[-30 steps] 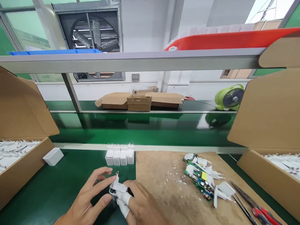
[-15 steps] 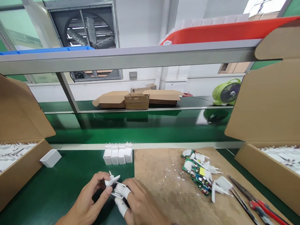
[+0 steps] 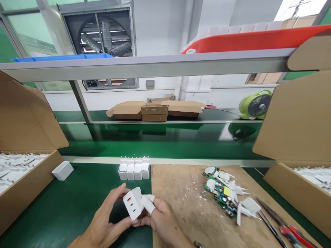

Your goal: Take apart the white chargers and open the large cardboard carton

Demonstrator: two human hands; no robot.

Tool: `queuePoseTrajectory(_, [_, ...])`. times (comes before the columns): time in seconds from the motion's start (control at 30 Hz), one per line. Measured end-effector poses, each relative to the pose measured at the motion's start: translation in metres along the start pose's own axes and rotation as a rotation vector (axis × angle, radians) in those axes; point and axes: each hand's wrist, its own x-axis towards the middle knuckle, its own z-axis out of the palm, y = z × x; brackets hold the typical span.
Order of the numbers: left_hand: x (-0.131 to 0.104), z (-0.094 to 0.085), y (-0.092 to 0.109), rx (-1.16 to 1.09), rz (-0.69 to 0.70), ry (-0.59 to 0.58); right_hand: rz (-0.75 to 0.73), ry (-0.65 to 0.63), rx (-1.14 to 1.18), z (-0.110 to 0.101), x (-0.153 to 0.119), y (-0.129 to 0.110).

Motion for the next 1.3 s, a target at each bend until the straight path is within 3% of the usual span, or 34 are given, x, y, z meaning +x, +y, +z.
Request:
queuePoseTrajectory(0.1, [0.006,-0.007,0.006,0.074,0.034,-0.015,-0.142,0.051,-0.246,-0.004,-0.001,-0.005])
queuePoseTrajectory(0.2, [0.007,-0.011,0.008,0.098,0.013,-0.082,-0.411,0.100,-0.667,-0.008,-0.006,-0.011])
queuePoseTrajectory(0.27, [0.005,-0.013,0.007,0.078,-0.002,-0.114,-0.510,0.092,-0.874,-0.010,-0.010,-0.011])
queuePoseTrajectory(0.47, [0.003,-0.009,0.004,0.093,-0.022,-0.124,-0.739,0.135,-1.045,-0.016,-0.011,0.004])
queuePoseTrajectory(0.53, [0.005,-0.006,0.006,0.129,-0.032,-0.129,-0.700,0.115,-1.029,-0.016,-0.011,0.007])
queuePoseTrajectory(0.67, [0.006,-0.003,0.009,0.164,-0.054,-0.026,-0.341,0.191,-0.886,-0.011,-0.016,0.006])
queuePoseTrajectory(0.73, [0.005,-0.003,0.009,0.169,-0.038,0.020,-0.264,0.211,-0.827,-0.010,-0.018,0.003])
queuePoseTrajectory(0.93, [0.008,-0.003,0.010,0.222,0.094,0.001,-0.461,0.101,-0.824,-0.007,-0.019,-0.001])
queuePoseTrajectory(1.07, [0.009,0.000,0.011,0.329,0.260,-0.016,-0.413,0.116,-0.812,-0.007,-0.018,0.003])
queuePoseTrajectory(1.3, [0.007,0.005,0.014,0.582,0.319,0.015,-0.329,0.098,-0.821,-0.003,-0.020,-0.001])
